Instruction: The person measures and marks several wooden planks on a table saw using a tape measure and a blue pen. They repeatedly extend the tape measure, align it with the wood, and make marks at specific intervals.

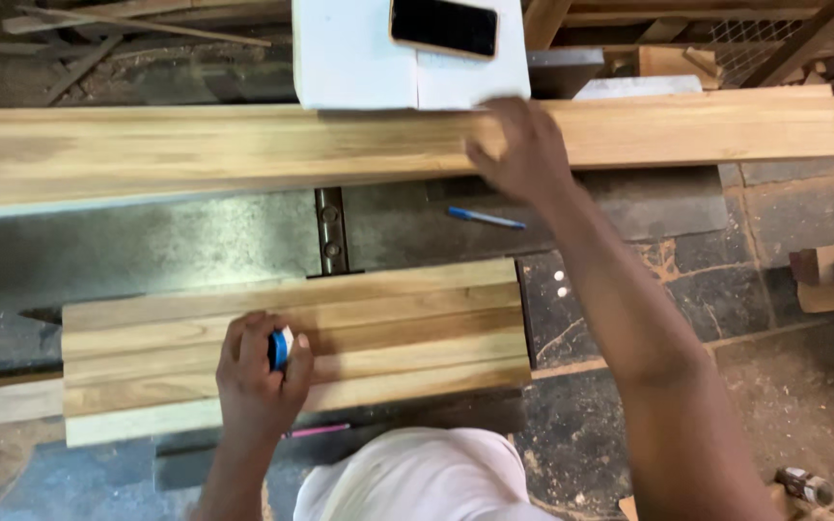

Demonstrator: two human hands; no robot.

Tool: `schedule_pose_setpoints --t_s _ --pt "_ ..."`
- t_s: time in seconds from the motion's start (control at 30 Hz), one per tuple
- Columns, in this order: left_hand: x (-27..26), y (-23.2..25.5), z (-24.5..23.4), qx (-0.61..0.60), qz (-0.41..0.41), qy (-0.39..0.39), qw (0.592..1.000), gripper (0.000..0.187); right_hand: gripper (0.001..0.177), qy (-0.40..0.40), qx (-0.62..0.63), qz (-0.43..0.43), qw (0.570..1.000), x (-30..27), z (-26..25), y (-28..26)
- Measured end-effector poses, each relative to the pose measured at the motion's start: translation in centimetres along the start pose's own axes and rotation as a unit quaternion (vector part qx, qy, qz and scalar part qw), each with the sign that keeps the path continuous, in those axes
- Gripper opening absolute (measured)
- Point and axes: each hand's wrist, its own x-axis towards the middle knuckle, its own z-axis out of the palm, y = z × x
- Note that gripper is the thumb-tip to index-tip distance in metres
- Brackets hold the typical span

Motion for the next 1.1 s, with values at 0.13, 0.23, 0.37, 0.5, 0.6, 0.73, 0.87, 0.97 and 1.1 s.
schedule_pose_setpoints --t_s 0.13,0.23,0.37,0.5,0.6,0.73,0.87,0.97,1.1 --pt "-0.1 -0.8 0.9 0.012 -0.026 0.02 0.999 0.023 0.075 -0.06 -0.036 0.065 0.995 9.8 3.4 6.4" --pt "-0.5 -1.7 1.4 -0.005 -0.047 0.029 0.998 0.026 0.096 -0.157 -0.086 0.112 0.977 14.8 5.3 8.8" --pt "-1.1 -2.5 2.2 -0.026 -0.106 0.042 0.993 0.028 0.103 -0.274 -0.14 0.149 0.94 17.1 6.1 9.4" --pt "-1.6 -2.6 2.5 -0.021 -0.119 0.039 0.992 0.027 0.095 -0.214 -0.08 0.16 0.96 15.2 5.2 8.3" --pt "-1.3 -2.5 2.4 -0.004 -0.107 0.04 0.993 0.027 0.081 -0.061 -0.068 0.125 0.988 11.7 4.6 5.5" --pt "-0.9 -1.9 2.2 0.018 -0.103 0.029 0.994 0.025 0.08 0.09 -0.044 0.061 0.993 5.5 3.1 1.3" --pt "-0.7 -1.6 2.0 0.023 -0.082 0.02 0.996 0.025 0.076 0.117 0.031 0.112 0.986 1.0 2.1 -2.5" --pt "-0.9 -1.4 1.9 0.025 -0.075 0.02 0.997 0.027 0.081 0.123 0.069 0.136 0.981 -0.4 1.6 -4.0" --pt "-0.8 -1.2 1.7 0.027 -0.066 0.023 0.997 0.027 0.084 0.132 0.053 0.198 0.97 -0.8 1.9 -4.2"
